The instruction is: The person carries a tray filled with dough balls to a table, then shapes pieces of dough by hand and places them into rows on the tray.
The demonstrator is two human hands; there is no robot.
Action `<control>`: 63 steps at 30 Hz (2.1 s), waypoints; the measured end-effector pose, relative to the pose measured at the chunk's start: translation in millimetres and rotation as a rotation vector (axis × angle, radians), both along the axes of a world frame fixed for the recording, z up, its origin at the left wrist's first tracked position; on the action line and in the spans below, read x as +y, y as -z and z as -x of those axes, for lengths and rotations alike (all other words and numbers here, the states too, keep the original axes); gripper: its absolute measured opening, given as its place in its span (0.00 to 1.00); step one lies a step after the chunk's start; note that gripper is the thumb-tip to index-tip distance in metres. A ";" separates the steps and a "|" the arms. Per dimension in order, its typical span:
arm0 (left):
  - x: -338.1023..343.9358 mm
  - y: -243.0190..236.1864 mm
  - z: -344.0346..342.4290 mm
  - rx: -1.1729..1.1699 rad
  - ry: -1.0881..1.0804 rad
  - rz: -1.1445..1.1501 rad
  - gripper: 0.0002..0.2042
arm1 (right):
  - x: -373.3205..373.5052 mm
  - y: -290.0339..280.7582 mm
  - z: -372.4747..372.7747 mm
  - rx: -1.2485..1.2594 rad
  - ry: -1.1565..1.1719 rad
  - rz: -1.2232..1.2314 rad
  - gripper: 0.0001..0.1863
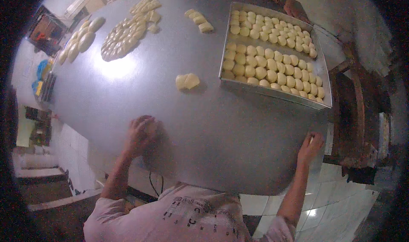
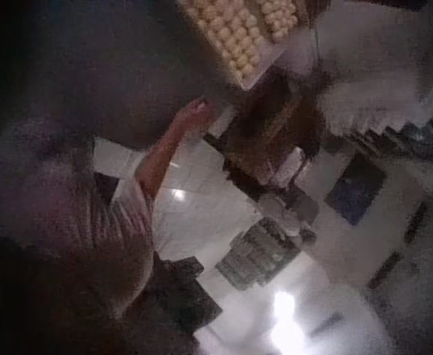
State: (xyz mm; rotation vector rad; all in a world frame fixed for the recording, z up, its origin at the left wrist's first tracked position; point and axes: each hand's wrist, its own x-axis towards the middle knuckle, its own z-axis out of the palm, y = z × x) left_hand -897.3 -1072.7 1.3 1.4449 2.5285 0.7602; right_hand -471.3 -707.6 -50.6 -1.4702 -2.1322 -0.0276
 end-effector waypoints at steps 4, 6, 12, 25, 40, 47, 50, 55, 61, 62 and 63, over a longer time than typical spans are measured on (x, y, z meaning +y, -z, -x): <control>-10.8 5.6 -15.6 -0.421 -0.169 -0.126 0.15 | -37.3 -15.7 32.0 -0.066 -0.110 0.018 0.13; 5.3 -12.9 -21.6 -0.795 -0.204 -0.272 0.14 | -36.3 9.6 -12.0 0.106 -0.120 -0.037 0.15; 84.7 -47.4 -105.2 -1.153 0.058 -0.443 0.11 | -111.4 -83.2 71.0 0.910 -0.489 0.848 0.14; 100.0 -36.5 -140.2 -0.436 0.497 -0.108 0.10 | -180.6 -84.0 95.2 0.486 -0.538 0.769 0.05; 78.5 -3.5 -84.1 -0.081 0.535 -0.043 0.16 | -93.4 -14.5 95.5 0.067 -0.436 0.277 0.13; 127.1 10.1 -21.6 0.081 0.052 -0.275 0.16 | -30.9 -18.4 46.0 -0.015 -0.138 0.019 0.09; 140.2 14.0 25.5 -0.037 -0.086 -0.307 0.20 | -63.5 -23.3 48.3 0.057 -0.331 0.107 0.08; 157.0 27.5 42.8 0.010 0.169 -0.147 0.25 | 2.0 -70.4 9.7 0.521 -0.161 0.467 0.16; 184.8 13.5 21.1 -0.073 0.098 0.044 0.19 | 154.5 -163.2 93.3 0.850 -0.186 -0.491 0.10; 181.5 14.3 20.7 -0.132 0.113 -0.027 0.19 | 175.5 -147.5 95.4 0.473 -0.105 -0.267 0.10; 171.7 16.6 22.2 -0.189 0.124 -0.089 0.18 | 191.4 -126.9 100.1 0.099 -0.027 -0.035 0.09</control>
